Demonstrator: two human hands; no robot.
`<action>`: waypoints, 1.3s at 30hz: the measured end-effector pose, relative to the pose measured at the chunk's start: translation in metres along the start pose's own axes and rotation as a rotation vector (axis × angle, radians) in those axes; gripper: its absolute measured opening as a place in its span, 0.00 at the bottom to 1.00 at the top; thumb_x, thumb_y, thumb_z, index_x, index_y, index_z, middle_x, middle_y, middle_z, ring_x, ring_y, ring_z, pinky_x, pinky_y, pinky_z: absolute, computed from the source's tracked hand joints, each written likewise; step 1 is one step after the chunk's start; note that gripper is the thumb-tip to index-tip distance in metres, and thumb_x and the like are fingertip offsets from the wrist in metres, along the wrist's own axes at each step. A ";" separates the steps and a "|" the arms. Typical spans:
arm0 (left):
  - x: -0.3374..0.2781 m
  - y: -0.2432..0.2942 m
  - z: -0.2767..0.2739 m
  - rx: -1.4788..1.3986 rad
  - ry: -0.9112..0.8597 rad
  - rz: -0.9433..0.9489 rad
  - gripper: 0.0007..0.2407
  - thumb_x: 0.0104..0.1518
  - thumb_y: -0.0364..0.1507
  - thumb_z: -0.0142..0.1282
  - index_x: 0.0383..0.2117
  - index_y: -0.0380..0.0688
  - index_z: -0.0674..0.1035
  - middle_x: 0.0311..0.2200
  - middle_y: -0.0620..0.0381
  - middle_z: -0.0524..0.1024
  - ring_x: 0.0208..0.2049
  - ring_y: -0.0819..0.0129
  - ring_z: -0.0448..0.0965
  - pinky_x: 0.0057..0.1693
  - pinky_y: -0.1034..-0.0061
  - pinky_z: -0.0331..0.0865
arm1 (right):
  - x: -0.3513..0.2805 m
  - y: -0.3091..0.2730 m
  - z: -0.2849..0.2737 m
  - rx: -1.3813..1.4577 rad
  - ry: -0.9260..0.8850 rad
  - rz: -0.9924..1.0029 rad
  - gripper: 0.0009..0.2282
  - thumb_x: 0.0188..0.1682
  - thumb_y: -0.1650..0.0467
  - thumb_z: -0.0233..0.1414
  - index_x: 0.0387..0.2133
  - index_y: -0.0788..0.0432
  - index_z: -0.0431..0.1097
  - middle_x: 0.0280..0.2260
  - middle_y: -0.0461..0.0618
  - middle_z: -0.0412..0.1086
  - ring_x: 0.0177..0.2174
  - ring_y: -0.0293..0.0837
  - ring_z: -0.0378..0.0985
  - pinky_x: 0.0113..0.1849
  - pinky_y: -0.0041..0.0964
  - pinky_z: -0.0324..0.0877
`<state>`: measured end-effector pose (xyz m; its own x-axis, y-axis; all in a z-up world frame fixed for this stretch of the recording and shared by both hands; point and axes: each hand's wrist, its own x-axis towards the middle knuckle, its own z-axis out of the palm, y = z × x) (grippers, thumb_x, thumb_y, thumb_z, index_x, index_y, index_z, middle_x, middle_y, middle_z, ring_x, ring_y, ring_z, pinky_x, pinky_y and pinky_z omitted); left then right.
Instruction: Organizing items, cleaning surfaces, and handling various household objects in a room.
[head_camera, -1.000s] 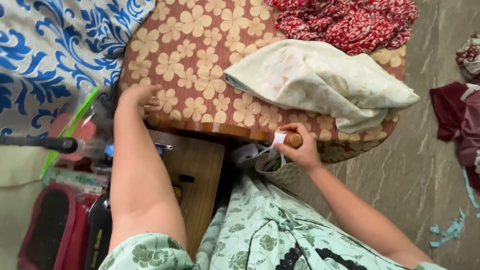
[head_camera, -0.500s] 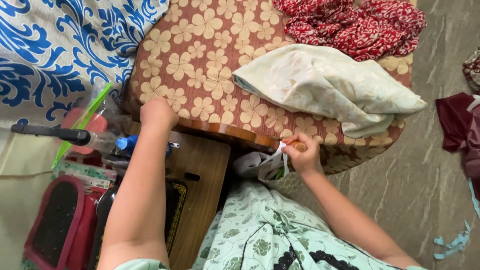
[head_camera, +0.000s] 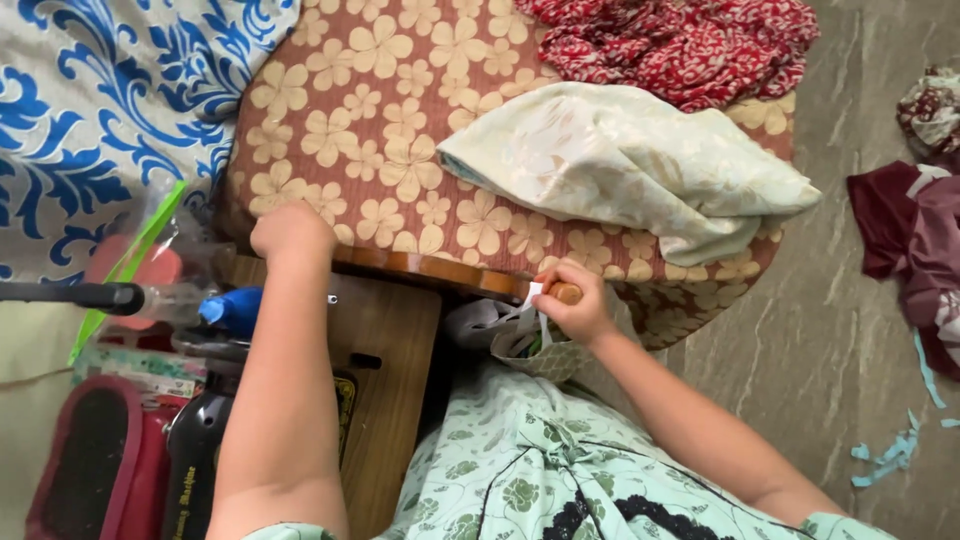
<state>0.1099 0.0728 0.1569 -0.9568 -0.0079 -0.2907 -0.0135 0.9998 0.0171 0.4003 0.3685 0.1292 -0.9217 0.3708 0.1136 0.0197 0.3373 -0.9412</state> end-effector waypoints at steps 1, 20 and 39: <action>-0.007 0.007 0.000 0.021 0.041 -0.007 0.14 0.55 0.33 0.59 0.46 0.44 0.82 0.49 0.44 0.78 0.51 0.49 0.78 0.51 0.56 0.73 | 0.000 -0.001 -0.004 -0.022 -0.066 -0.018 0.07 0.37 0.73 0.62 0.26 0.63 0.72 0.34 0.51 0.73 0.36 0.41 0.76 0.40 0.34 0.69; -0.100 0.368 0.095 -1.630 -0.397 -0.452 0.53 0.36 0.40 0.73 0.67 0.54 0.42 0.61 0.49 0.66 0.55 0.50 0.70 0.55 0.49 0.71 | 0.019 0.039 -0.353 -0.542 0.134 -0.213 0.07 0.45 0.69 0.60 0.32 0.59 0.74 0.45 0.56 0.72 0.47 0.57 0.75 0.48 0.48 0.69; -0.200 0.428 -0.062 -2.448 0.085 -0.346 0.23 0.41 0.28 0.57 0.48 0.38 0.79 0.50 0.42 0.80 0.52 0.47 0.80 0.59 0.47 0.71 | 0.224 0.173 -0.409 -0.159 -0.570 -0.074 0.21 0.58 0.56 0.46 0.52 0.58 0.72 0.48 0.55 0.76 0.49 0.50 0.77 0.51 0.43 0.71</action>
<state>0.2777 0.5006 0.2819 -0.8538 -0.1502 -0.4984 -0.1947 -0.7959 0.5733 0.3554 0.8638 0.1215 -0.9846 -0.1667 -0.0529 -0.0354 0.4863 -0.8731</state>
